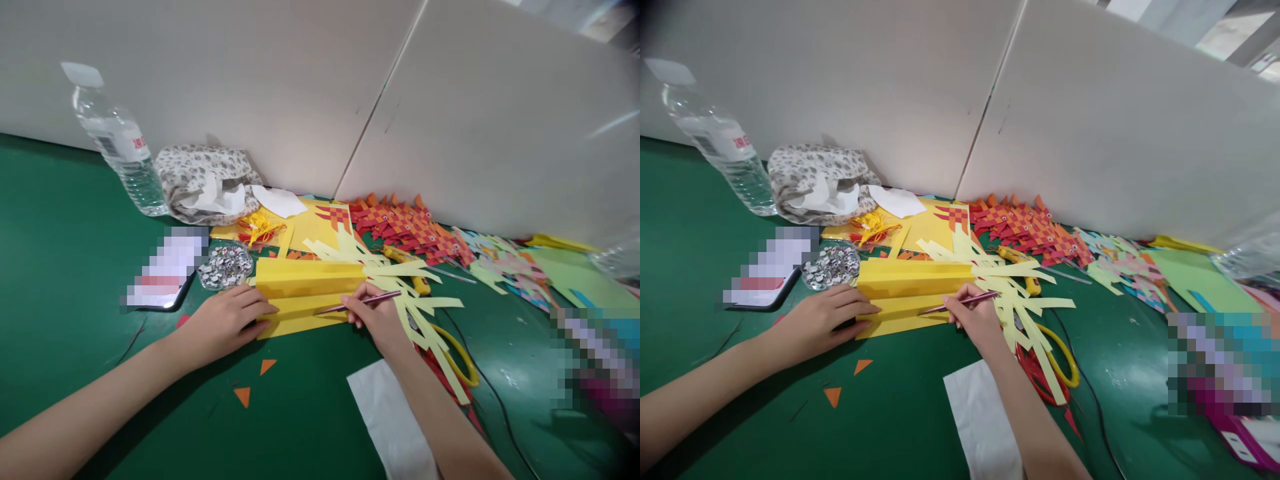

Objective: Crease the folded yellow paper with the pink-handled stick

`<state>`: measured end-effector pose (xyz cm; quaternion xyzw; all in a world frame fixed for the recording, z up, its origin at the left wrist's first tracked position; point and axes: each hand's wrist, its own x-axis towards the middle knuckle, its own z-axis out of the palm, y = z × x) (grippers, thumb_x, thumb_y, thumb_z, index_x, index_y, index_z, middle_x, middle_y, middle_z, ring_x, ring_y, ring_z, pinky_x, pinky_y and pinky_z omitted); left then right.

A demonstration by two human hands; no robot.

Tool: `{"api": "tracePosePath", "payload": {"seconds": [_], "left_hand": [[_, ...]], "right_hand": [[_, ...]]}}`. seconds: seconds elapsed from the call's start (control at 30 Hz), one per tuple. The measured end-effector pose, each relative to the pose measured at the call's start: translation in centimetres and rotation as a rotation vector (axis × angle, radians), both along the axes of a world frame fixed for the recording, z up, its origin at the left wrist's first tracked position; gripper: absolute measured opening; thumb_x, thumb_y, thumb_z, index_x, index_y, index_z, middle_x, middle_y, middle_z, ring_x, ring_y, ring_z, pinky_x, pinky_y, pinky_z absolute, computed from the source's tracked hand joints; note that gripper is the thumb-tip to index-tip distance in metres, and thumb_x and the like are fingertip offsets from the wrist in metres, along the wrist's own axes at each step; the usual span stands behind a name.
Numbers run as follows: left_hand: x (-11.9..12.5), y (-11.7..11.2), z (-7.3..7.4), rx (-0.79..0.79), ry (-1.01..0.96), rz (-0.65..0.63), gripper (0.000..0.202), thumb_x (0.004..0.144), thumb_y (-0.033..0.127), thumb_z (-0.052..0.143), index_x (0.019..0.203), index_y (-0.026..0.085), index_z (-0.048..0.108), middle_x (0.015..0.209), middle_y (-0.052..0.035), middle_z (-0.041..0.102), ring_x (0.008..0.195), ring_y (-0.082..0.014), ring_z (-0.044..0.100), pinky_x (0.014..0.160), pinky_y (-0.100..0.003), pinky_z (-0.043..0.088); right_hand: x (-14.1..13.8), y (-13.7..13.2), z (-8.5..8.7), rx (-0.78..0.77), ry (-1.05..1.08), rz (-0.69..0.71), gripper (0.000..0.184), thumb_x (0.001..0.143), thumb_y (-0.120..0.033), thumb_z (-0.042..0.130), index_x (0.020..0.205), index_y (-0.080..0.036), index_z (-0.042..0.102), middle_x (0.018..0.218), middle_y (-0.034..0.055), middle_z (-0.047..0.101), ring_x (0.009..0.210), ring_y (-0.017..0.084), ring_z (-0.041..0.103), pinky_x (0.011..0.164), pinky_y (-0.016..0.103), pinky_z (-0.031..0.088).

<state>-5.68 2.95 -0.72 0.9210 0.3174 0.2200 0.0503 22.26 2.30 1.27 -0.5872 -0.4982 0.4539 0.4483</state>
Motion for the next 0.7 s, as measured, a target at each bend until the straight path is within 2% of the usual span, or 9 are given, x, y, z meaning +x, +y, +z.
{"api": "tracePosePath", "payload": {"seconds": [0.4,0.57,0.7], "left_hand": [[0.0,-0.1,-0.2,0.005,-0.014,0.004,0.023,0.096,0.027,0.044,0.105,0.02,0.064,0.098,-0.0054,0.067,0.087,-0.0205,0.06,0.075,-0.034,0.051],[-0.1,0.0,-0.4,0.02,-0.017,0.001,0.024,0.096,0.028,0.043,0.104,0.019,0.064,0.098,-0.0062,0.067,0.087,-0.0199,0.061,0.076,-0.034,0.051],[-0.1,0.0,-0.5,0.019,-0.01,0.003,0.023,0.096,0.028,0.045,0.104,0.02,0.064,0.099,-0.0064,0.067,0.088,-0.0192,0.061,0.078,-0.033,0.051]], "right_hand": [[2.3,0.2,-0.3,0.085,-0.085,-0.09,0.034,0.066,-0.039,0.077,0.058,-0.019,0.05,0.039,-0.0056,0.051,0.035,0.007,0.038,0.037,0.019,0.026],[1.8,-0.1,-0.1,0.112,-0.084,-0.106,0.039,0.058,-0.039,0.084,0.063,-0.02,0.05,0.044,-0.008,0.048,0.039,0.009,0.041,0.039,0.021,0.03],[1.7,-0.1,-0.1,0.108,-0.092,-0.104,0.04,0.059,-0.04,0.084,0.068,-0.021,0.05,0.049,-0.0079,0.048,0.041,0.009,0.044,0.041,0.022,0.033]]}}
